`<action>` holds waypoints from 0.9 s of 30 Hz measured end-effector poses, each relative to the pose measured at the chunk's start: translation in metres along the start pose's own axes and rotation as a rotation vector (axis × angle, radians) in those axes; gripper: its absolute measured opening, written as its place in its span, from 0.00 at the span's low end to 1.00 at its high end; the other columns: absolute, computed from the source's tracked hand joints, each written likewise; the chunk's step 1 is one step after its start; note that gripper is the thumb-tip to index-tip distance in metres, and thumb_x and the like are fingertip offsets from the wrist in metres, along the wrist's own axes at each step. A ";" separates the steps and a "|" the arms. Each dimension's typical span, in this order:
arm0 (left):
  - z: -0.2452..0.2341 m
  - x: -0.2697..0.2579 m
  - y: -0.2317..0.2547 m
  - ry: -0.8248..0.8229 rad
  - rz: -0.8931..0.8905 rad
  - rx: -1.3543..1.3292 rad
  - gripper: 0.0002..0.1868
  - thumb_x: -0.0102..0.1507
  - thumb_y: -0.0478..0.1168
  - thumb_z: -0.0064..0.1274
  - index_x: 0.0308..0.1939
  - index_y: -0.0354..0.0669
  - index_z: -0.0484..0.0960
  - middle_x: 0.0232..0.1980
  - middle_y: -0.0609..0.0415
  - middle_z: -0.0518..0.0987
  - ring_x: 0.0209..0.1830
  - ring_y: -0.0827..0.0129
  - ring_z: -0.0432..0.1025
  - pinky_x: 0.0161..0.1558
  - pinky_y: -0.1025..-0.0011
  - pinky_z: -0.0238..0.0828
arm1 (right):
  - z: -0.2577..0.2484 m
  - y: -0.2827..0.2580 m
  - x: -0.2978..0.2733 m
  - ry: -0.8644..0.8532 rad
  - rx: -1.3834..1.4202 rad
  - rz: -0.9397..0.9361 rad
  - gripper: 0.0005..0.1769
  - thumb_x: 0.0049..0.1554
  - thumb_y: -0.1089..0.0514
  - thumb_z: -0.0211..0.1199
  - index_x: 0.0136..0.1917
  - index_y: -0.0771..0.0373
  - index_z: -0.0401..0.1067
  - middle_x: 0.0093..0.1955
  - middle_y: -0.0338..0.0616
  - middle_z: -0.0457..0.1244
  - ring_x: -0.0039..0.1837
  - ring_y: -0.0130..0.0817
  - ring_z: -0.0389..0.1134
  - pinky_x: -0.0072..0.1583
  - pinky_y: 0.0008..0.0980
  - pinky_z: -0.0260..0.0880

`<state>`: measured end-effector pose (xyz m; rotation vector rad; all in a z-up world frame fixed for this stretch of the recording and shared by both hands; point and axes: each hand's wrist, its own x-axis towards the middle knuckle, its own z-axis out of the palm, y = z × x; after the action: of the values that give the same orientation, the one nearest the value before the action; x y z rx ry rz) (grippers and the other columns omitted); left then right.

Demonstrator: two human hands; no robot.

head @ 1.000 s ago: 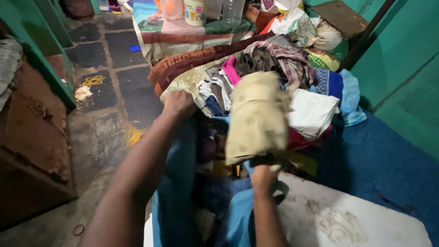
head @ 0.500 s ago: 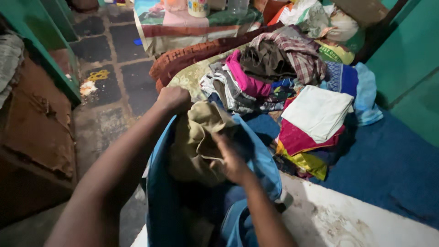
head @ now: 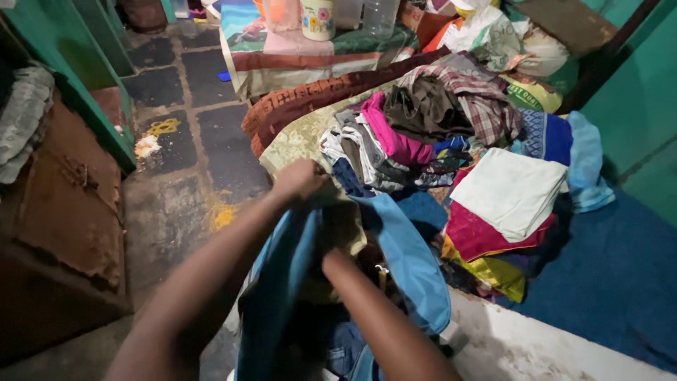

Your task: The person places several items of clothing from a pile into a blue bag, one by one.

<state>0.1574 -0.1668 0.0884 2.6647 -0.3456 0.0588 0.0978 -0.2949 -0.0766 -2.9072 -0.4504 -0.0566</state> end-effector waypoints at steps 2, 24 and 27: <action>0.010 0.001 0.007 -0.009 -0.010 -0.047 0.19 0.61 0.55 0.53 0.41 0.46 0.88 0.43 0.38 0.83 0.44 0.43 0.78 0.48 0.51 0.74 | 0.002 0.004 0.026 0.043 -0.042 0.083 0.36 0.66 0.42 0.48 0.82 0.54 0.52 0.83 0.57 0.48 0.82 0.54 0.49 0.79 0.49 0.47; 0.091 0.002 -0.053 0.179 -0.128 -1.024 0.17 0.65 0.47 0.54 0.28 0.38 0.84 0.23 0.59 0.76 0.20 0.78 0.66 0.24 0.73 0.62 | -0.139 0.027 -0.076 -0.176 0.053 -0.280 0.41 0.57 0.38 0.63 0.76 0.61 0.61 0.79 0.60 0.51 0.81 0.55 0.46 0.73 0.64 0.42; 0.105 0.002 -0.072 0.127 -0.106 -1.260 0.16 0.67 0.45 0.54 0.26 0.44 0.80 0.22 0.65 0.71 0.19 0.80 0.61 0.22 0.75 0.55 | -0.177 0.094 -0.110 0.010 0.422 -0.145 0.36 0.55 0.43 0.64 0.72 0.59 0.66 0.72 0.52 0.62 0.72 0.46 0.62 0.70 0.42 0.60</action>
<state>0.1754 -0.1512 -0.0362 1.4160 -0.1142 -0.0228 0.0203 -0.4504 0.0712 -2.4578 -0.5912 0.0032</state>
